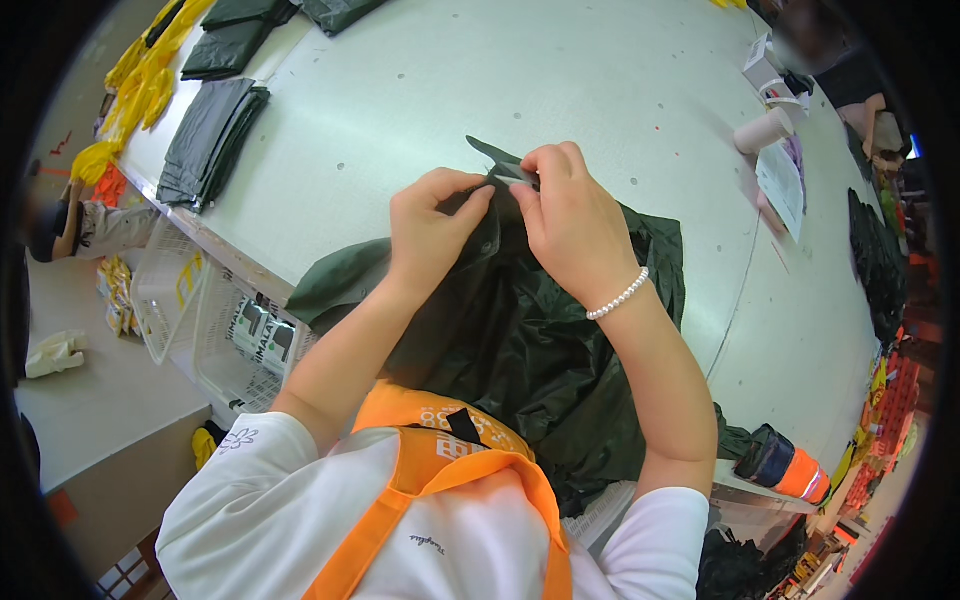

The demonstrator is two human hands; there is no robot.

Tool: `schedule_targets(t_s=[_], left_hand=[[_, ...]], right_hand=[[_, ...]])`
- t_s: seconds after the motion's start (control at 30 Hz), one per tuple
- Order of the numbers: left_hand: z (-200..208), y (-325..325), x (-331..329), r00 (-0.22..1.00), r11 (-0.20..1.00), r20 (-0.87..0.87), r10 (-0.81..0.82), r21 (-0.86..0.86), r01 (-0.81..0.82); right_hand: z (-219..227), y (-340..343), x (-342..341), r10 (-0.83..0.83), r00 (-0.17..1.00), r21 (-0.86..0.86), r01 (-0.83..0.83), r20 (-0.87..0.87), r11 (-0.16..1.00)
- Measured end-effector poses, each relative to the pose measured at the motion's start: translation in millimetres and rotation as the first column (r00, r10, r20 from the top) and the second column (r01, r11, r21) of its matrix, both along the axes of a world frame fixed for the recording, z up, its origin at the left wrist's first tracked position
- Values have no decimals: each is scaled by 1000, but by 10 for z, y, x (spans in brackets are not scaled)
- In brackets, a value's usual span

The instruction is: The person folds a dark green jacket on a white table. They smooth the fabric, fold the sleeves inward, fold the sides, and then fold the jacket into a compact rectangle before placing it on a stack.

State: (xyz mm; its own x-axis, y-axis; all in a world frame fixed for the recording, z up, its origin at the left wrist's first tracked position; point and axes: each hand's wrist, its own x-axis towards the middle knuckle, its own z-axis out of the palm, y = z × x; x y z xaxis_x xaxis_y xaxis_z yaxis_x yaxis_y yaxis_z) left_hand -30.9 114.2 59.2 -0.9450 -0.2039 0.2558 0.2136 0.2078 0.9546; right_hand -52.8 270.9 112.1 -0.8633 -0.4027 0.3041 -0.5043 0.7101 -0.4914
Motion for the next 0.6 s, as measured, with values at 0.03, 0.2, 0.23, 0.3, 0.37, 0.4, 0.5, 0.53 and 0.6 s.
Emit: schedule_targets(t_s=[0.03,0.2,0.23,0.3,0.37,0.4,0.5,0.53,0.6], left_hand=[[2,31,2,996,996,-88,32,-83,-40],[-80,104,-21,954,977,-283,100,-152,-148],[-93,109,-27,937,968,-331,109,-178,-175],[-109,125,-33,914,958,-385,125,-192,-212],[-130,129,-24,907,957,-394,149,-172,-232],[-124,106,-24,907,953,-395,144,-193,-235],[-135,93,-19,905,945,-398,149,-212,-249],[-140,97,-21,905,947,-398,151,-203,-247],[-155,108,-22,906,952,-395,153,-188,-242]], right_hand=[[54,-11,25,5,1000,57,-4,-20,998],[227,-96,55,47,990,299,-4,-135,954],[257,-109,42,60,987,338,-6,-151,941],[329,-137,10,93,979,416,-9,-183,909],[403,-187,-1,126,979,482,-35,-158,876],[423,-210,-5,143,979,514,-49,-145,857],[425,-230,-23,149,981,524,-63,-124,849],[432,-242,-26,152,981,539,-65,-118,839],[443,-270,-30,157,982,569,-69,-107,820]])
